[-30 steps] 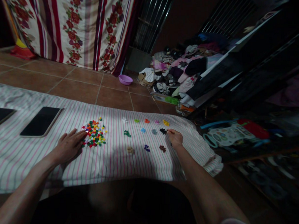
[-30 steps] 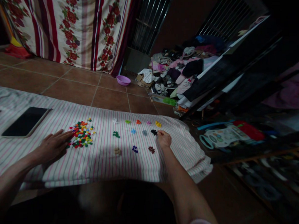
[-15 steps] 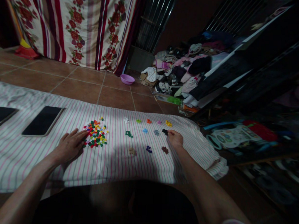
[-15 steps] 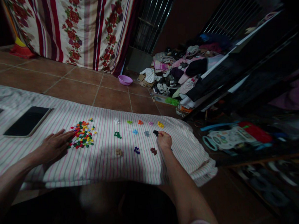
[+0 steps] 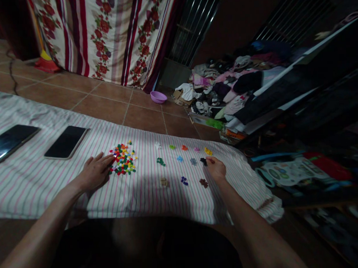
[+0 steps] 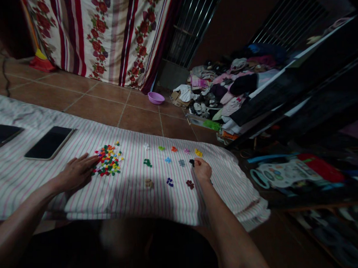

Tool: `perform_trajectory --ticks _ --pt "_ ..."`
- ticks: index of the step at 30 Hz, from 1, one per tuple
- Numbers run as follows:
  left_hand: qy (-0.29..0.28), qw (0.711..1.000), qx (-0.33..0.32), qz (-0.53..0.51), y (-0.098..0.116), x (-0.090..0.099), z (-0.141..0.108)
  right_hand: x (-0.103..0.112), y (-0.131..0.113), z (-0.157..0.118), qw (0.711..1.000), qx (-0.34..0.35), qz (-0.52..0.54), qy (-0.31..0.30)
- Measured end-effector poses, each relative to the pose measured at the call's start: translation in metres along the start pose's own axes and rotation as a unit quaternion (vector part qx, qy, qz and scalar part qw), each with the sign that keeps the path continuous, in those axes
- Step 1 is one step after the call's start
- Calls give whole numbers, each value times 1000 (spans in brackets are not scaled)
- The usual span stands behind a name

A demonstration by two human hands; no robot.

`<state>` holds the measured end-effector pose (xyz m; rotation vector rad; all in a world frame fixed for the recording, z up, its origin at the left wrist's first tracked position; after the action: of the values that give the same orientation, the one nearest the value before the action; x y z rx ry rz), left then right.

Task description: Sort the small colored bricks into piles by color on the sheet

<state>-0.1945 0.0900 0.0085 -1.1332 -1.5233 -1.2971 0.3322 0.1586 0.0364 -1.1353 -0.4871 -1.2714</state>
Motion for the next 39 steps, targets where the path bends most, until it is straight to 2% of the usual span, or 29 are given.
perform_trajectory --ticks 5,12,17,23,27,34,39 --pt "0 1000 2 -12 3 4 -1 -7 -27 2 999 40 22 -4" --pt "-14 1000 1 -24 7 9 -3 -24 -83 -2 994 98 37 -37" --pt "-34 999 0 -20 12 14 -5 -42 -135 -8 982 159 76 -71" --pt "-13 1000 -12 -15 13 13 -4 -70 -203 -21 957 240 126 -107" --pt "-23 999 -13 -23 14 12 -4 -87 -249 -35 938 285 141 -138" --pt "-26 999 -5 -19 15 13 -5 -114 -317 -54 912 345 100 -196" --pt "-9 1000 -14 -27 15 11 -5 -127 -349 -57 901 366 41 -230"
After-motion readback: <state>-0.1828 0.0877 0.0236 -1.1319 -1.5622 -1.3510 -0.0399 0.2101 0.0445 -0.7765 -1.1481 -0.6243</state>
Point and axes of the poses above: each hand's wrist, its own z-axis towards the middle knuckle, its own x-axis out of the back of the hand, y = z × x, the point moved 5 cm from there along z, towards the middle knuckle, and after that the axes turned 11 degrees about x, right-handed, at the moved point
